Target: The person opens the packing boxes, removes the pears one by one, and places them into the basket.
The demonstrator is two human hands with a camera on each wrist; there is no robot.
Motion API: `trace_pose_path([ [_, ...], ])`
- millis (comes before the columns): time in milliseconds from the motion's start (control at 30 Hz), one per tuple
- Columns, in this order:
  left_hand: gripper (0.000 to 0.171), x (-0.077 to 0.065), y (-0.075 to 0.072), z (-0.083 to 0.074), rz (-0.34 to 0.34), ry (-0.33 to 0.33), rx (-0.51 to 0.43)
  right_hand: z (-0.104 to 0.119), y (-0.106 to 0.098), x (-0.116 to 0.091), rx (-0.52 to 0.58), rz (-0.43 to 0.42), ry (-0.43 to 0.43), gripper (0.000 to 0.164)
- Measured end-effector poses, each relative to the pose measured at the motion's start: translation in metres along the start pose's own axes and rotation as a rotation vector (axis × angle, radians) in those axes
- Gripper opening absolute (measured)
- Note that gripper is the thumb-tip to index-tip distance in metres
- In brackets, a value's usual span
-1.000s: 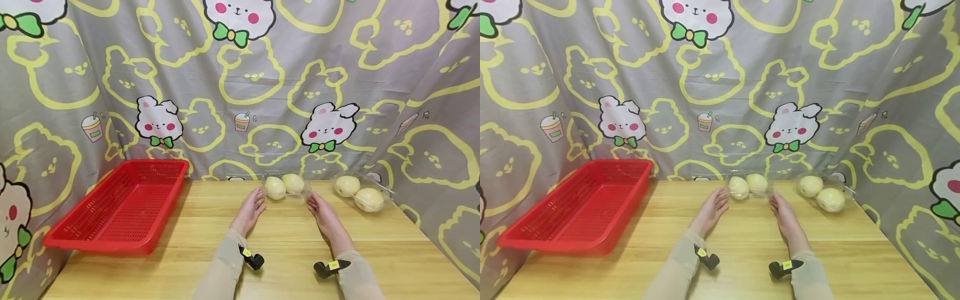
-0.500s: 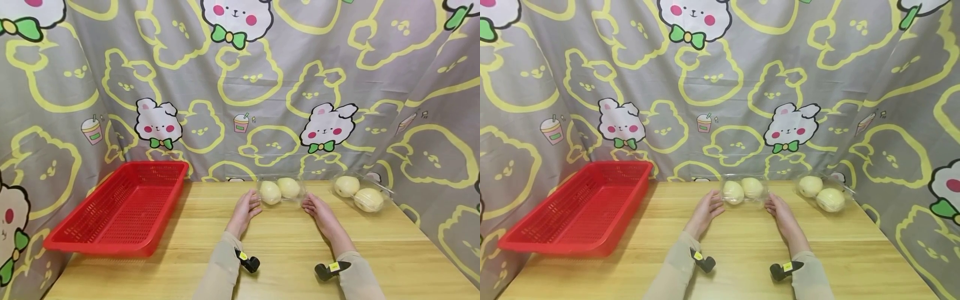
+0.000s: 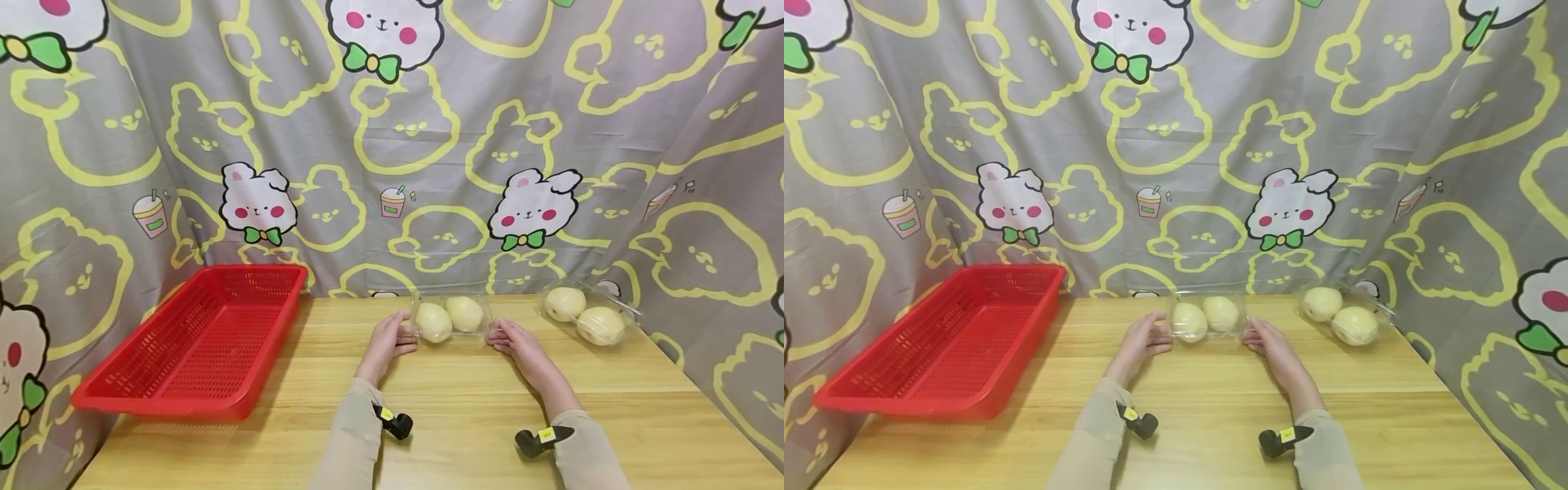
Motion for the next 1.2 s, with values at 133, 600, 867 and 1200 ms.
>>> trace_pose_path([
  [133, 0.052, -0.001, -0.001, -0.001, 0.007, 0.004, 0.004, 0.000, -0.001, 0.000, 0.002, 0.000, -0.001, 0.059],
  [600, 0.052, -0.001, -0.004, -0.002, 0.021, -0.022, 0.015, 0.000, -0.003, -0.003, 0.024, 0.008, -0.019, 0.035],
  [867, 0.051, -0.005, -0.008, -0.003, 0.022, -0.029, 0.041, -0.004, 0.001, 0.000, -0.018, 0.031, -0.004, 0.031],
  [1200, 0.052, -0.007, -0.017, -0.006, 0.078, -0.065, 0.091, 0.003, 0.011, -0.003, -0.021, 0.069, 0.005, 0.035],
])
Point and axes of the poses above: each hand's wrist, its own x-axis towards the middle knuckle, its own y-axis out of the palm, z = x × y, the point moved 9 cm from there along x, towards the middle knuckle, and after that the axes turned 14 degrees about -x, right-handed, at the moved point
